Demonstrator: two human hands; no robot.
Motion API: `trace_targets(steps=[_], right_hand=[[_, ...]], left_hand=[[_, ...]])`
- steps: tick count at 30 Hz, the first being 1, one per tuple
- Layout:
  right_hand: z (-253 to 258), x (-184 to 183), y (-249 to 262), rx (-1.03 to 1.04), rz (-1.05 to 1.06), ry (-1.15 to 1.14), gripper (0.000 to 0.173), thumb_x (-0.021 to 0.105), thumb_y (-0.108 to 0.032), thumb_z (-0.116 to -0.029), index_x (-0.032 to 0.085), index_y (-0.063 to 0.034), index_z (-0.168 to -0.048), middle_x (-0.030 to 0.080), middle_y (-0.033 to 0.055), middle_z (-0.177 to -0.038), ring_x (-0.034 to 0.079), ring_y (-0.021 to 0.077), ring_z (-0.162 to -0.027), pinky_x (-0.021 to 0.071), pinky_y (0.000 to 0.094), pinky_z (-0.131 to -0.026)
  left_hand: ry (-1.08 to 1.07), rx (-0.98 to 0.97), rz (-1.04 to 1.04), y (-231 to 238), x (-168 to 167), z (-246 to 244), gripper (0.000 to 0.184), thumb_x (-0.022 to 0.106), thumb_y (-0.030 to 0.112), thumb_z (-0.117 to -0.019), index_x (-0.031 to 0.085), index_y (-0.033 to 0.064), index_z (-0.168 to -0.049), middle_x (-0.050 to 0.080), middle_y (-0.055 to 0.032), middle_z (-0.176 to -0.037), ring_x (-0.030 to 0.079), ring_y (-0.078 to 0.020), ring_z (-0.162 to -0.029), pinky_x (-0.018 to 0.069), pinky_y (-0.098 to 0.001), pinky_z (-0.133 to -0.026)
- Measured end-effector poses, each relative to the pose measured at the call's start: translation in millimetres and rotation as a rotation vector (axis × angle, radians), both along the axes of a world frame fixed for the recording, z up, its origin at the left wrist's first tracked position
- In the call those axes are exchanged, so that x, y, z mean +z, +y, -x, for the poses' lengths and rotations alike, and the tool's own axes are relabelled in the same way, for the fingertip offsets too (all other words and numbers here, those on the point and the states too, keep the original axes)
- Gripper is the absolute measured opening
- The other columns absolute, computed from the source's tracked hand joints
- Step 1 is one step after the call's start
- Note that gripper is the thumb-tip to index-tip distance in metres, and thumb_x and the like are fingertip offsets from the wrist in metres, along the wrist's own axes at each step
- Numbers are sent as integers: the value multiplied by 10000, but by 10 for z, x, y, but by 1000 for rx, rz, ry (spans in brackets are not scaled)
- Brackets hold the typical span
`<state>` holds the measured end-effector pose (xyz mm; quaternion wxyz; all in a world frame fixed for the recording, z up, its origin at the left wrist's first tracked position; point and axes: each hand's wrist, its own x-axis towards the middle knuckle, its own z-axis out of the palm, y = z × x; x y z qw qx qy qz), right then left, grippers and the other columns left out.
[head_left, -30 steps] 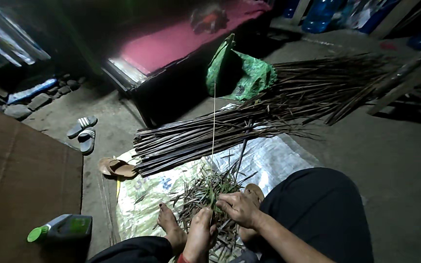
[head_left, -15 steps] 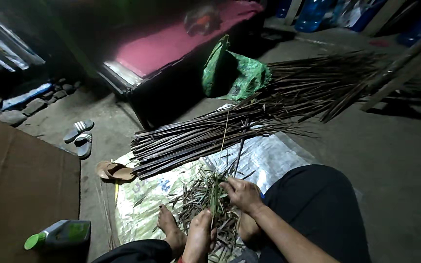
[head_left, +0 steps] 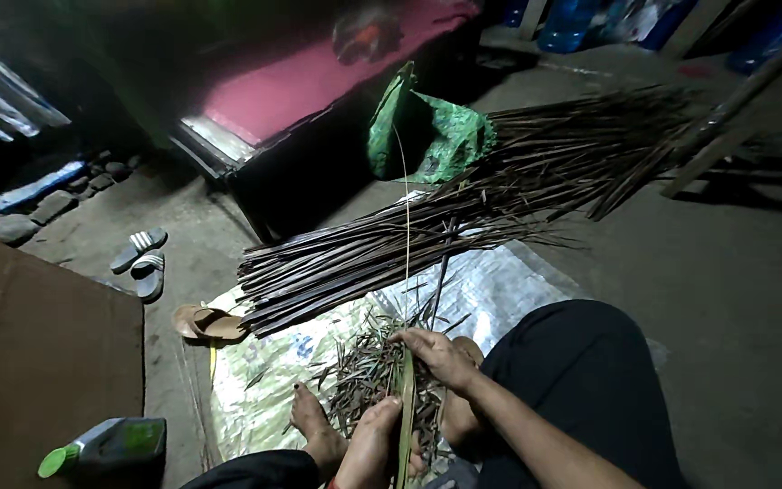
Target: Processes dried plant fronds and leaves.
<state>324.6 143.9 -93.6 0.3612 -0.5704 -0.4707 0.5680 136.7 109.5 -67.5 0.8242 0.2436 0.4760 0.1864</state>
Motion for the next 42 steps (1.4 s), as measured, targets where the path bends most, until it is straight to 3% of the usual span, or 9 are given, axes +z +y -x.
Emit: trace_targets(steps=[3, 5, 7, 12, 18, 20, 24, 36, 42], right_hand=[[-29, 1, -83, 121, -62, -178, 432, 422, -313, -1098, 687, 29, -1103, 623, 56, -843, 548, 97, -729, 488, 315, -733], [37, -8, -183, 233, -147, -274, 509, 422, -387, -1079, 677, 33, -950, 606, 96, -775, 568, 173, -720, 483, 399, -710], [126, -26, -260, 331, -269, -346, 551, 417, -415, -1078, 673, 37, -896, 617, 146, -723, 616, 267, -691, 499, 483, -661], [134, -76, -269, 385, -434, -510, 534, 445, -420, -1068, 698, 22, -910, 683, 173, -771, 701, 328, -741, 542, 539, -665], [16, -130, -150, 336, -318, -609, 539, 441, -419, -1072, 695, 40, -951, 695, 206, -830, 703, 374, -812, 533, 576, -728], [-47, -153, -107, 300, -273, -641, 539, 433, -423, -1079, 694, 36, -968, 693, 205, -835, 701, 375, -830, 533, 577, -752], [-50, -165, -115, 264, -310, -610, 586, 401, -462, -1075, 663, 30, -897, 642, 178, -748, 661, 340, -732, 508, 541, -670], [-129, -180, -39, 195, -221, -579, 513, 426, -376, -1089, 679, 52, -964, 664, 201, -805, 670, 346, -793, 520, 545, -749], [-41, -82, -118, 224, -206, -384, 528, 398, -410, -1074, 666, 28, -954, 594, 114, -759, 572, 210, -708, 473, 425, -691]], left_hand=[[66, 99, -46, 18, -29, -6, 343, 305, 203, -1131, 568, 72, -954, 507, 23, -568, 464, -26, -410, 411, -157, -390], [80, 162, -59, 52, -44, 1, 347, 295, 199, -1134, 549, 84, -927, 442, 58, -528, 390, 4, -377, 350, -132, -365], [78, 199, -58, 72, -29, 14, 361, 282, 178, -1131, 532, 100, -882, 427, 70, -514, 377, 13, -373, 338, -125, -367], [48, 201, -65, 65, -54, 13, 383, 257, 155, -1121, 522, 112, -847, 410, 75, -503, 358, 14, -367, 322, -126, -360], [89, 190, -70, 70, -16, 21, 358, 283, 214, -1137, 522, 97, -898, 393, 74, -510, 340, 12, -369, 299, -127, -358], [93, 190, -73, 59, -11, 28, 344, 284, 205, -1136, 521, 92, -914, 391, 72, -515, 343, 12, -371, 305, -126, -359], [73, 156, -112, 43, -24, 37, 350, 283, 182, -1129, 526, 102, -890, 399, 72, -515, 338, 11, -371, 301, -130, -356], [71, 99, -114, -17, -4, 29, 370, 278, 181, -1125, 537, 103, -871, 391, 82, -508, 332, 10, -368, 307, -135, -357], [110, 136, -128, 3, -31, 27, 360, 290, 182, -1130, 543, 86, -892, 420, 65, -527, 342, 5, -378, 310, -138, -363]])
